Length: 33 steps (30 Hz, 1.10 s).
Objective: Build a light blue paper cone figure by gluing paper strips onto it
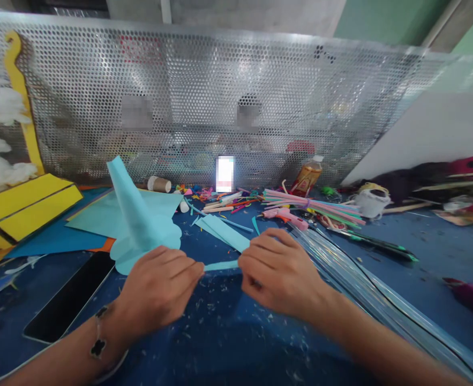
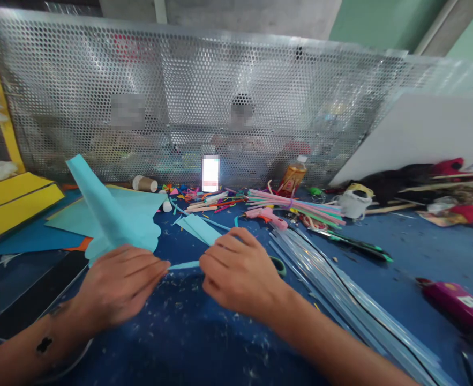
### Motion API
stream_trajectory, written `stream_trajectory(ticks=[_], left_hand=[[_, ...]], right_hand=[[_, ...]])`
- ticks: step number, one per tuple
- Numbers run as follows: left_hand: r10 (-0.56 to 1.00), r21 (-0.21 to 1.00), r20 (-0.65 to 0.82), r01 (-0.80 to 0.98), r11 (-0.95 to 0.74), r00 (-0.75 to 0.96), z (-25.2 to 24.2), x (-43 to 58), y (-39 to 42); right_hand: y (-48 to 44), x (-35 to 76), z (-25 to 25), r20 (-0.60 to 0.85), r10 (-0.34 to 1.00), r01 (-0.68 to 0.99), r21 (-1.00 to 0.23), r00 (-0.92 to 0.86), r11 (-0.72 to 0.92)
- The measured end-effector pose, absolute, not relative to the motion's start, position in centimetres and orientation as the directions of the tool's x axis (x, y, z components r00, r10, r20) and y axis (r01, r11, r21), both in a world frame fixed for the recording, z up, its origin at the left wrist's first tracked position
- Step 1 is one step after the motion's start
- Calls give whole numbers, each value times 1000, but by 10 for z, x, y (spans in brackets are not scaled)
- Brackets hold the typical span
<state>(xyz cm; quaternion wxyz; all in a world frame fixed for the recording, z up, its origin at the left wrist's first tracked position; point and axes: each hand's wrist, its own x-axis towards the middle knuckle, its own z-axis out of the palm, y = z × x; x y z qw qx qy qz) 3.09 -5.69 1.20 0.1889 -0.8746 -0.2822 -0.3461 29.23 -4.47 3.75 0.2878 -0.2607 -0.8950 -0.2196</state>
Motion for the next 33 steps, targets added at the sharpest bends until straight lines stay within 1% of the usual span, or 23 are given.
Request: stream_trajectory(ticks=[4, 11, 15, 18, 21, 24, 29, 31, 33], left_hand=[[352, -128, 729, 622, -773, 587, 10, 24, -47], [374, -120, 743, 661, -741, 555, 9, 22, -45], [378, -145, 758, 702, -697, 532, 8, 21, -43], [353, -181, 746, 683, -707, 564, 6, 27, -47], [324, -213, 717, 637, -741, 617, 4, 34, -54], [349, -232, 681, 642, -730, 643, 2, 37, -59], [333, -349, 648, 656, -669, 685, -5, 42, -61], [349, -352, 617, 644, -679, 705, -8, 46, -62], [363, -318, 612, 639, -701, 703, -9, 51, -64]], right_hand=[[-33, 310, 45, 652, 381, 659, 248, -656, 710], [-25, 327, 53, 666, 387, 700, 290, -637, 652], [-24, 330, 54, 721, 382, 731, 249, -578, 635], [-33, 316, 48, 699, 362, 657, 203, -617, 726], [-43, 297, 38, 630, 329, 566, 217, -704, 795], [-46, 287, 30, 604, 315, 544, 241, -732, 804], [-46, 286, 25, 591, 309, 537, 256, -745, 804], [-48, 285, 24, 592, 286, 520, 271, -754, 810], [-50, 282, 22, 593, 266, 505, 281, -760, 816]])
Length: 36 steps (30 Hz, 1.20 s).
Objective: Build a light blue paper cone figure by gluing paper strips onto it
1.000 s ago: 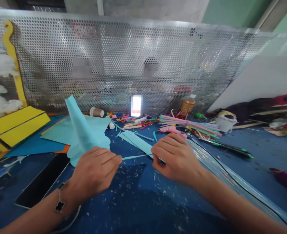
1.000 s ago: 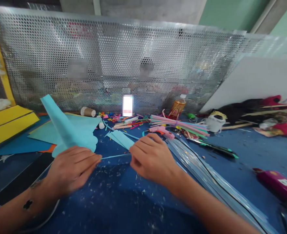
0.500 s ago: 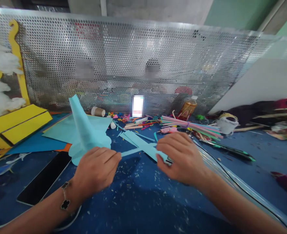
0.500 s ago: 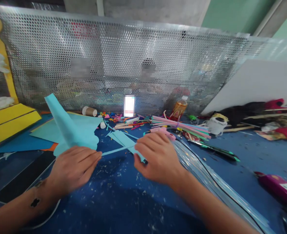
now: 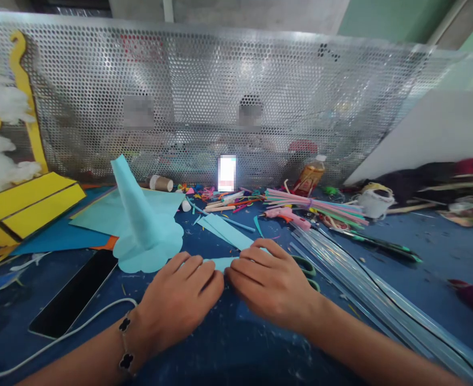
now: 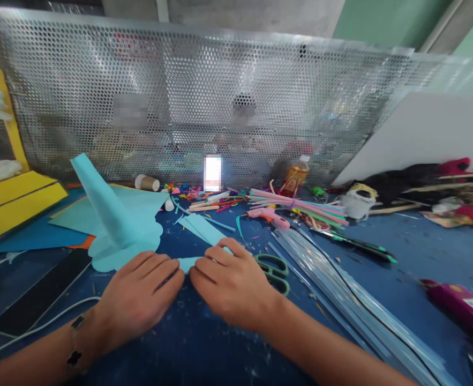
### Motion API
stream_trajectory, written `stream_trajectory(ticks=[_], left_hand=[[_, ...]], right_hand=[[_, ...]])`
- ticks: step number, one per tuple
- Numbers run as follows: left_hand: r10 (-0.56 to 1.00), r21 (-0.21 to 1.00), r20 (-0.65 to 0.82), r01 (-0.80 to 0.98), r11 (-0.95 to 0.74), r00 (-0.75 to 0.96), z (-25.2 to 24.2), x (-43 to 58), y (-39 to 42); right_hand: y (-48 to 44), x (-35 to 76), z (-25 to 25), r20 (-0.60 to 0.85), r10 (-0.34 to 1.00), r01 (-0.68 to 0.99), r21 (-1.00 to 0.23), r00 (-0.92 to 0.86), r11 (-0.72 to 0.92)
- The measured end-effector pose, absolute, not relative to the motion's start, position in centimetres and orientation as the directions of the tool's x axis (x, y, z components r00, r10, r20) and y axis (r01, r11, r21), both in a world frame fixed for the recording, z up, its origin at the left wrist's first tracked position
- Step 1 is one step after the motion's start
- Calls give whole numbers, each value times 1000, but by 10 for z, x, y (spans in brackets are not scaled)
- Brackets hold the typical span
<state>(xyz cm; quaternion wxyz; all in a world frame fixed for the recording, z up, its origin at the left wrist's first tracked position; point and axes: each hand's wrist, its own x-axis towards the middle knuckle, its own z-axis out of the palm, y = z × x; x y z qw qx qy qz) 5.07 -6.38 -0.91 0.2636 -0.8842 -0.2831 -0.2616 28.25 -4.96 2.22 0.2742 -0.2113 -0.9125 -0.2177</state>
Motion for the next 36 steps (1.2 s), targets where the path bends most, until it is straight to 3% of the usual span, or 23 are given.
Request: stream_trajectory(ticks=[6, 16, 20, 25, 29, 32, 34, 36], left_hand=[[438, -188, 589, 642, -744, 680, -1, 52, -64], [515, -73, 614, 693, -718, 598, 5, 19, -39], [509, -83, 664, 731, -678, 548, 9, 11, -33], [318, -184, 792, 701, -689, 521, 18, 18, -45], [348, -231, 681, 640, -732, 644, 10, 33, -60], [519, -8, 578, 640, -768, 630, -1, 36, -61], [687, 307, 504, 635, -709, 524, -1, 33, -57], [843, 653, 338, 541, -530, 418, 4, 28, -50]], right_hand=[[-50, 282, 25, 616, 278, 507, 232, -737, 830], [-29, 321, 52, 712, 303, 605, 212, -633, 767], [-21, 333, 53, 748, 315, 675, 231, -584, 701], [-27, 320, 42, 734, 277, 620, 243, -621, 746], [-37, 302, 28, 662, 278, 499, 168, -696, 850], [-39, 300, 27, 686, 300, 491, 95, -663, 866], [-39, 305, 31, 737, 308, 535, 85, -602, 841], [-38, 311, 37, 766, 286, 562, 115, -575, 819]])
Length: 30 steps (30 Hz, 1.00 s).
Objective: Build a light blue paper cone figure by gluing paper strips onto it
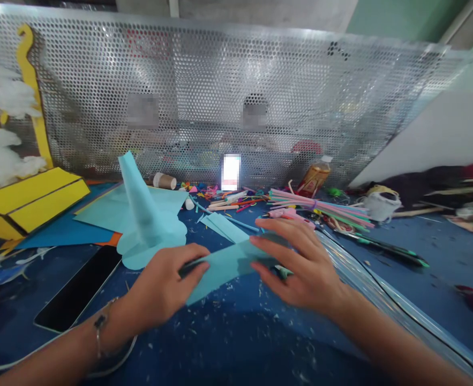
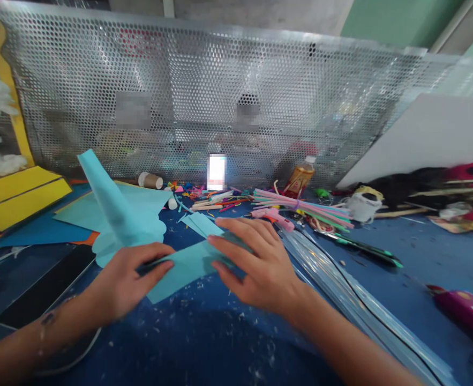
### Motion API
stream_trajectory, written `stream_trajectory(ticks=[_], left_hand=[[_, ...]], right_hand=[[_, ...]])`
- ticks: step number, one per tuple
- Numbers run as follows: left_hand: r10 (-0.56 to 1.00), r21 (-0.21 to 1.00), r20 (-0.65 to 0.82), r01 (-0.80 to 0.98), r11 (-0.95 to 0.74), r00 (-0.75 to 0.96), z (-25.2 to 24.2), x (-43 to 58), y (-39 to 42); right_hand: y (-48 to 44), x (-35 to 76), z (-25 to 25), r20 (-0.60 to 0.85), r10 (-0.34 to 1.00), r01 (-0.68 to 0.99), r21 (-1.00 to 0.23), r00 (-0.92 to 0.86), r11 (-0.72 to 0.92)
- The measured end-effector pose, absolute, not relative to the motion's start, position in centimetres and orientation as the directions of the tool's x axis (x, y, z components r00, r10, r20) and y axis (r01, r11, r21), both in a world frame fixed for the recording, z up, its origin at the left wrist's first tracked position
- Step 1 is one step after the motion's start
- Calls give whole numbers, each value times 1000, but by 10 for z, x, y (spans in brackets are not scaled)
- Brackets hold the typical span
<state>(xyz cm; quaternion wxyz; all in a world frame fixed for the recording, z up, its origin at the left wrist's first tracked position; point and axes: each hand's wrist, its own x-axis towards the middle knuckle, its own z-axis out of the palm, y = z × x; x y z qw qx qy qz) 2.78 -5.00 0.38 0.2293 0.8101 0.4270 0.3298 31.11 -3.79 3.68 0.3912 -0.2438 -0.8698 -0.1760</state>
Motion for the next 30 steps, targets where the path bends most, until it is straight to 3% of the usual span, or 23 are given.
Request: stream_trajectory(ticks=[1, 3, 6, 9, 12, 17, 20, 25, 30], left_hand=[[891, 794, 224, 455, -402, 396, 7, 26, -46], [911, 952, 24, 270, -147, 411, 12, 22, -40], [858, 991, -90, 132, 26, 506, 10, 20, -34], [814, 987, -30, 145, -67, 580, 3, 20, -32], [801, 932, 45, 265, -249, 596, 1, 18, -35], [818, 610, 70, 624, -488, 571, 3, 20, -51], [803, 490, 91, 676, -550, 588, 1, 25, -58], [750, 496, 206, 593, -634, 629, 6, 24, -56], [758, 545, 207, 571, -614, 619, 14, 15, -49]], right_hand=[[-38, 314, 39, 761, 272, 558, 139, -589, 818], [-37, 317, 42, 708, 260, 525, 183, -657, 831], [-37, 318, 42, 610, 284, 499, 216, -740, 839], [-36, 317, 40, 586, 295, 479, 185, -755, 858], [-34, 315, 39, 592, 281, 453, 163, -755, 876], [-35, 309, 34, 554, 270, 435, 190, -787, 880], [-37, 306, 30, 554, 280, 431, 163, -784, 887], [-38, 304, 28, 565, 327, 430, 55, -758, 901], [-38, 302, 29, 525, 483, 434, -223, -701, 873]])
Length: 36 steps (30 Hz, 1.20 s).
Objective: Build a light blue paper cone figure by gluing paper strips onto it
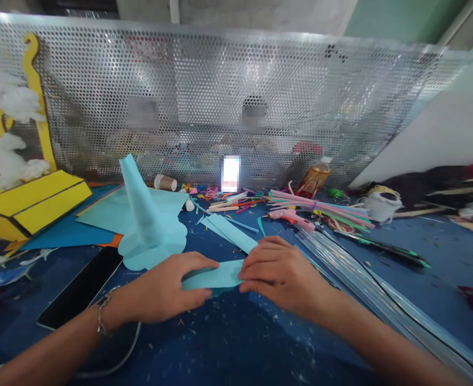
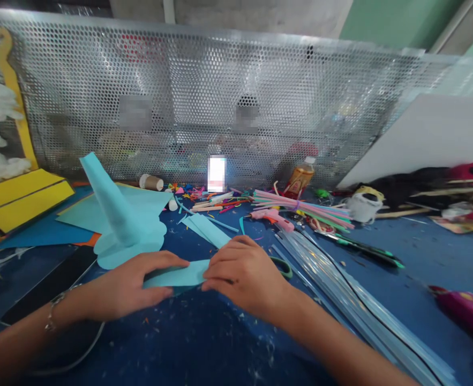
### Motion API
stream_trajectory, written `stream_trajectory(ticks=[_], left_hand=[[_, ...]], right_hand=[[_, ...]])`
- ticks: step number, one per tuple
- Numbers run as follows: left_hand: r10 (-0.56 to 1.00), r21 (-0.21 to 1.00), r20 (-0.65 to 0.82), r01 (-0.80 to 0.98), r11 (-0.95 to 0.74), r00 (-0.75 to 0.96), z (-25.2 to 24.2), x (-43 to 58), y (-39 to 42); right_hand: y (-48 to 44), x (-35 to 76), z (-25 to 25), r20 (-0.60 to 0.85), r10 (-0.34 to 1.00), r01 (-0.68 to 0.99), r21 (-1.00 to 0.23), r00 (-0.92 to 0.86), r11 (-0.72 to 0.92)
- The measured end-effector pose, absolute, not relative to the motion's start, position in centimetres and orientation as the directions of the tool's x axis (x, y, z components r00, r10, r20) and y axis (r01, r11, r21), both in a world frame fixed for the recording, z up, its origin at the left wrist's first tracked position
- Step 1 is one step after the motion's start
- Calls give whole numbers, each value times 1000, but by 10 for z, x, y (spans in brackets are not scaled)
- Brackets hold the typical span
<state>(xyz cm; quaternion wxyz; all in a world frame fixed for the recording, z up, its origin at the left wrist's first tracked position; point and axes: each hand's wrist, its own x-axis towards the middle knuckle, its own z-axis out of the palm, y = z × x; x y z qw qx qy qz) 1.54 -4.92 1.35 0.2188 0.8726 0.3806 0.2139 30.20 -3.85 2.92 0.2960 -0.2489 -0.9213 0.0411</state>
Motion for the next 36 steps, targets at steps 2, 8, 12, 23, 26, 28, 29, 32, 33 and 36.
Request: stream_trajectory(ticks=[2, 8, 12, 23, 26, 28, 29, 32, 33, 36], left_hand=[[765, 533, 214, 583, -613, 608, 12, 14, -46], [812, 455, 252, 677, -579, 526, 4, 17, -41], [874, 555, 204, 684, -474, 441, 9, 21, -41], [796, 818, 169, 369, -442, 581, 14, 9, -33], [783, 735, 202, 438, -518, 588, 17, 9, -34], [785, 637, 263, 511, -577, 560, 19, 11, -39], [778, 558, 330, 554, -618, 535, 18, 13, -43], [636, 208, 565, 655, -727, 526, 16, 15, -52], [566, 92, 611, 661, -744, 553, 15, 14, -54], [439, -114, 649, 651, -750, 621, 12, 9, -52]], right_hand=[[-38, 301, 28, 509, 545, 431, -333, -666, 839], [-40, 303, 26, 718, 457, 556, -118, -525, 823], [-45, 303, 29, 745, 234, 480, 130, -625, 868], [-34, 305, 19, 534, 517, 654, 92, -669, 751], [-31, 308, 21, 608, 500, 689, 110, -617, 717], [-32, 310, 25, 671, 435, 685, 151, -600, 713], [-33, 312, 28, 702, 386, 673, 179, -599, 718], [-39, 314, 35, 765, 274, 642, 226, -582, 732], [-40, 315, 37, 781, 257, 633, 217, -569, 743], [-36, 318, 35, 805, 264, 599, 137, -531, 789]])
